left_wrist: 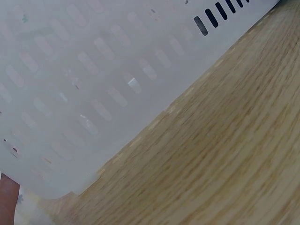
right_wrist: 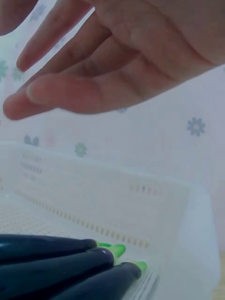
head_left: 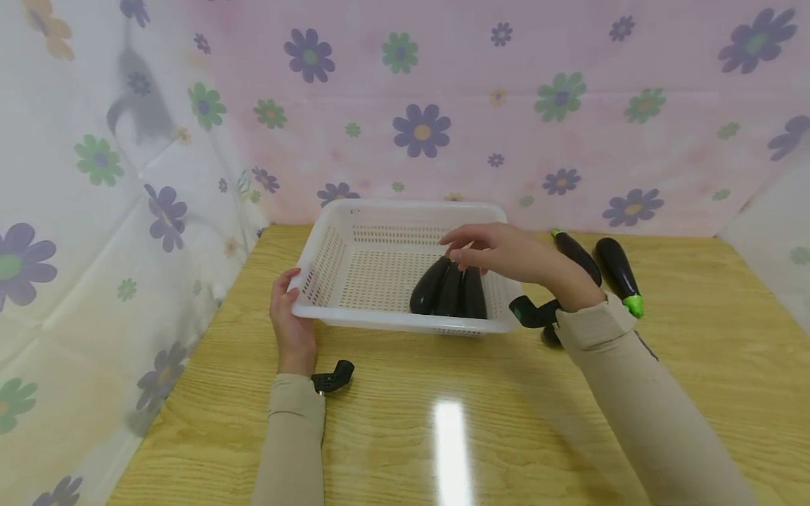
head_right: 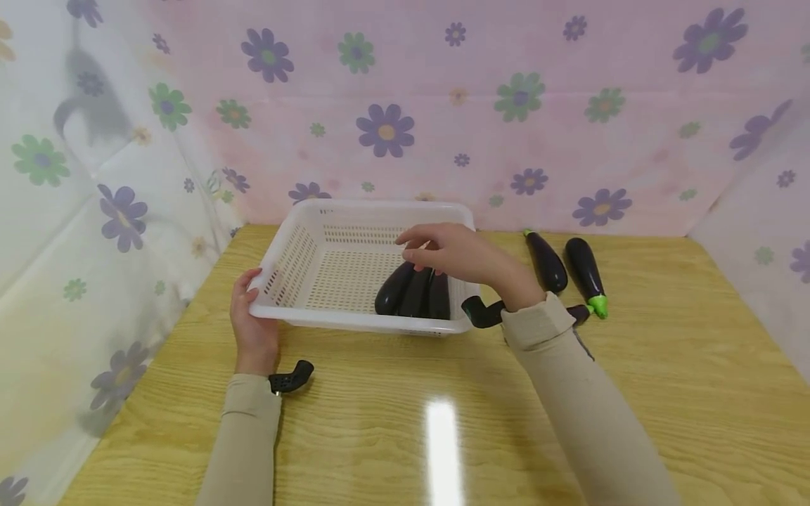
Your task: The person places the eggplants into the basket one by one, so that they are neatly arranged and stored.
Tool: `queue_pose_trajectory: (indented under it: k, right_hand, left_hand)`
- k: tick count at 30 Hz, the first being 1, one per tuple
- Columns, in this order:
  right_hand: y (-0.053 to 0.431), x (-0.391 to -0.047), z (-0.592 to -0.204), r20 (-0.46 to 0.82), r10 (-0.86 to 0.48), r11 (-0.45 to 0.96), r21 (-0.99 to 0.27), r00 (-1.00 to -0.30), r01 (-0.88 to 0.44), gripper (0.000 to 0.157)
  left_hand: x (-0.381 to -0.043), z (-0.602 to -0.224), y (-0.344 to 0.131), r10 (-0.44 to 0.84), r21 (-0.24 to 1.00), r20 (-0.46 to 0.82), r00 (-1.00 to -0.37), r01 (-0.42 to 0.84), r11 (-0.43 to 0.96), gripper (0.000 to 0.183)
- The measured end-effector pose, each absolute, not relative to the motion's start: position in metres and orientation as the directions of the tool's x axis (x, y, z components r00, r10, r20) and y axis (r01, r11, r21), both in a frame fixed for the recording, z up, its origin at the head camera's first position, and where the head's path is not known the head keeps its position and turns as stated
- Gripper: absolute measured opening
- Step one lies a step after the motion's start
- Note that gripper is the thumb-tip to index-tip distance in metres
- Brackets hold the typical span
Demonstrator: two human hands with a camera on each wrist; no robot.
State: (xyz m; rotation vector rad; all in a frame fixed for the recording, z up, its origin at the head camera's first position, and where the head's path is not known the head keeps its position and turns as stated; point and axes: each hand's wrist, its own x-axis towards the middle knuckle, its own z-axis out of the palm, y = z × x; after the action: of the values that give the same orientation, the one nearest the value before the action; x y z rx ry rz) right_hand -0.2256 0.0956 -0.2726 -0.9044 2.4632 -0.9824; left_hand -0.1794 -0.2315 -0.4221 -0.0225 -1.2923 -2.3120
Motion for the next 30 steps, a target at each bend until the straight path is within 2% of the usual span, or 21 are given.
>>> queue_pose_trajectory:
  k: [6,14,23,30]
  right_hand:
    - [0.111,-0.207,-0.276,0.051,-0.619,0.522,-0.719,-0.783,-0.459,0.043]
    - [0.145,-0.184,-0.288,0.165,-0.495,0.586,-0.661,-0.853,-0.468,0.042]
    - [0.170,-0.171,-0.297,0.201,-0.392,0.575,-0.708,-0.898,-0.410,0.039]
    - [0.186,-0.166,-0.308,0.197,-0.367,0.535,-0.755,-0.909,-0.379,0.037]
  left_hand:
    - [-0.181,-0.421,-0.230,-0.416,0.793,0.238,-0.878,0.423,-0.438,0.031]
    - [-0.181,-0.418,-0.225,-0.409,0.773,0.211,-0.887,0.408,-0.486,0.031]
    - [-0.183,-0.417,-0.227,-0.430,0.773,0.212,-0.878,0.419,-0.476,0.031]
    - [-0.179,-0.417,-0.228,-0.432,0.801,0.187,-0.882,0.392,-0.454,0.032]
